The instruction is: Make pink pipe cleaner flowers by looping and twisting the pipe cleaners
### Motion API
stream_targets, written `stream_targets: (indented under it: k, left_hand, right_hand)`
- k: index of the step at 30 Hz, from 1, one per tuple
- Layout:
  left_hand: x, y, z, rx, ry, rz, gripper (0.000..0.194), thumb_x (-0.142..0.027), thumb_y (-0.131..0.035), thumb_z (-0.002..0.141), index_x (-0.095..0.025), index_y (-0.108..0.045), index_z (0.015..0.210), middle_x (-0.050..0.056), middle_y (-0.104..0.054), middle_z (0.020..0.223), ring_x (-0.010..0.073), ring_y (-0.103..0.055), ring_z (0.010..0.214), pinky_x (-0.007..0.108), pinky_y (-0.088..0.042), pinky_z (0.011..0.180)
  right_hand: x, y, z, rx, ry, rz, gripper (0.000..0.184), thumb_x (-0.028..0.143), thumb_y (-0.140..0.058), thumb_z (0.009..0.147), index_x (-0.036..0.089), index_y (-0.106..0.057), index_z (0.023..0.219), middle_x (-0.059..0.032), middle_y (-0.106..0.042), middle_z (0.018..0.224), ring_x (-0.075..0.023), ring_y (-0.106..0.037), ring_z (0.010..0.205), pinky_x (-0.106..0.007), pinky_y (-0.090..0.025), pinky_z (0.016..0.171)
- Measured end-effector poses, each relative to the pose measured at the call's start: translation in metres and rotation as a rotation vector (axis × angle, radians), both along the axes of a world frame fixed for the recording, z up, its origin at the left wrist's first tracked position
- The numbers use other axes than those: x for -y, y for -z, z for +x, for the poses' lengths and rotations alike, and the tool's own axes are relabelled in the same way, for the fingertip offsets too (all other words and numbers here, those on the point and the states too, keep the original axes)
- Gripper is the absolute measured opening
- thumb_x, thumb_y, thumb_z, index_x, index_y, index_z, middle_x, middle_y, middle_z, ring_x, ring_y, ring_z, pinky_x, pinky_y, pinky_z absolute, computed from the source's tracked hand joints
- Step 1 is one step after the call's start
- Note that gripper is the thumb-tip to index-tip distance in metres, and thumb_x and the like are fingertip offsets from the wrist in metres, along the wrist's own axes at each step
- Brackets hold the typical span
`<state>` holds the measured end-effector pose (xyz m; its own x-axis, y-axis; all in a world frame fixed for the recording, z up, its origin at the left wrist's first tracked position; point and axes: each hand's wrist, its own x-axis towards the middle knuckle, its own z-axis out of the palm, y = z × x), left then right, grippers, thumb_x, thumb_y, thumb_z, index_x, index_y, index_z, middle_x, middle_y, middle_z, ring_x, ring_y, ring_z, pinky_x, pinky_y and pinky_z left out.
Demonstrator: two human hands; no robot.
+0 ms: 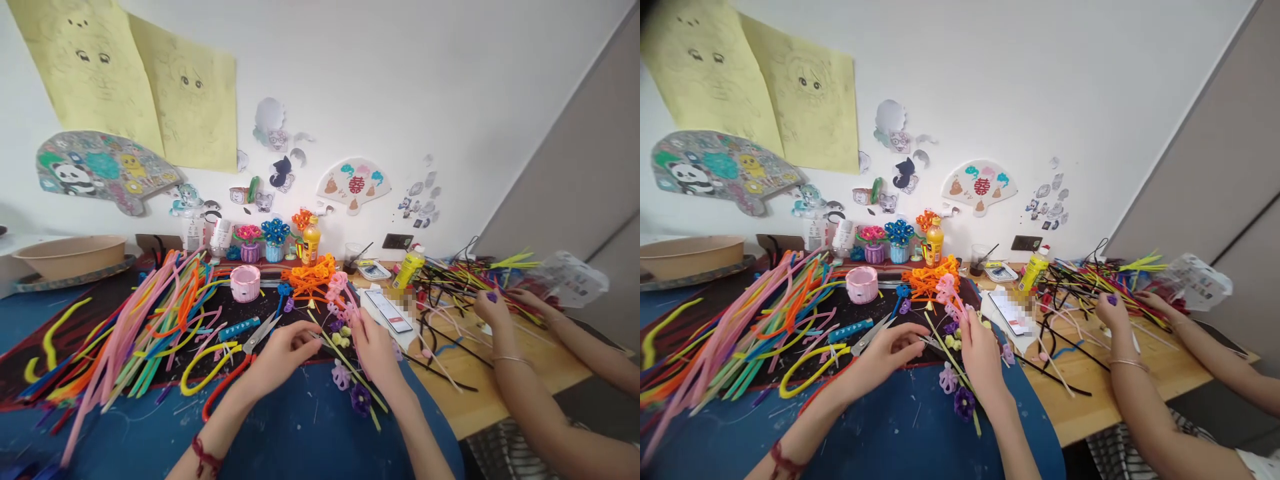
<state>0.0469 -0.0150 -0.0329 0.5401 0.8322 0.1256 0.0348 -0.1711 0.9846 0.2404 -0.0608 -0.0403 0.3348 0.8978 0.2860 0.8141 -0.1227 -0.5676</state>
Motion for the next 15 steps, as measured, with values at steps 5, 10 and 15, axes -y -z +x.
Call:
stream_targets:
  k: [5, 10, 15]
  left_hand:
    - [0.012, 0.004, 0.011, 0.135, -0.070, 0.082, 0.048, -0.041, -0.069, 0.078, -0.017, -0.063, 0.119, 0.001, -0.060, 0.074, 0.0130, -0.049, 0.060, 0.023, -0.039, 0.055]
    - [0.005, 0.005, 0.010, 0.194, -0.236, 0.079, 0.028, -0.042, -0.070, 0.076, -0.015, -0.067, 0.082, 0.000, -0.055, 0.063, 0.0134, -0.049, 0.058, 0.024, -0.039, 0.055]
    - [-0.008, 0.004, 0.001, 0.153, -0.384, 0.038, 0.036, -0.050, -0.068, 0.073, -0.015, -0.066, 0.067, 0.001, -0.056, 0.059, 0.0133, -0.047, 0.053, 0.024, -0.034, 0.051]
  right_hand:
    - [-0.001, 0.016, -0.028, -0.518, -0.396, 0.075, 0.041, 0.058, -0.029, 0.096, 0.024, -0.043, 0.079, 0.0054, -0.045, 0.054, -0.0139, -0.043, 0.042, -0.025, -0.036, 0.045]
    - [0.004, 0.013, -0.058, -0.200, -0.439, 0.065, 0.036, 0.041, -0.028, 0.101, 0.021, -0.054, 0.086, -0.0020, -0.060, 0.066, -0.0175, -0.055, 0.057, -0.027, -0.035, 0.054]
    - [0.008, 0.001, -0.052, -0.008, -0.481, 0.023, 0.025, 0.039, -0.047, 0.094, 0.020, -0.064, 0.089, -0.0088, -0.070, 0.089, -0.0262, -0.062, 0.085, -0.033, -0.043, 0.071]
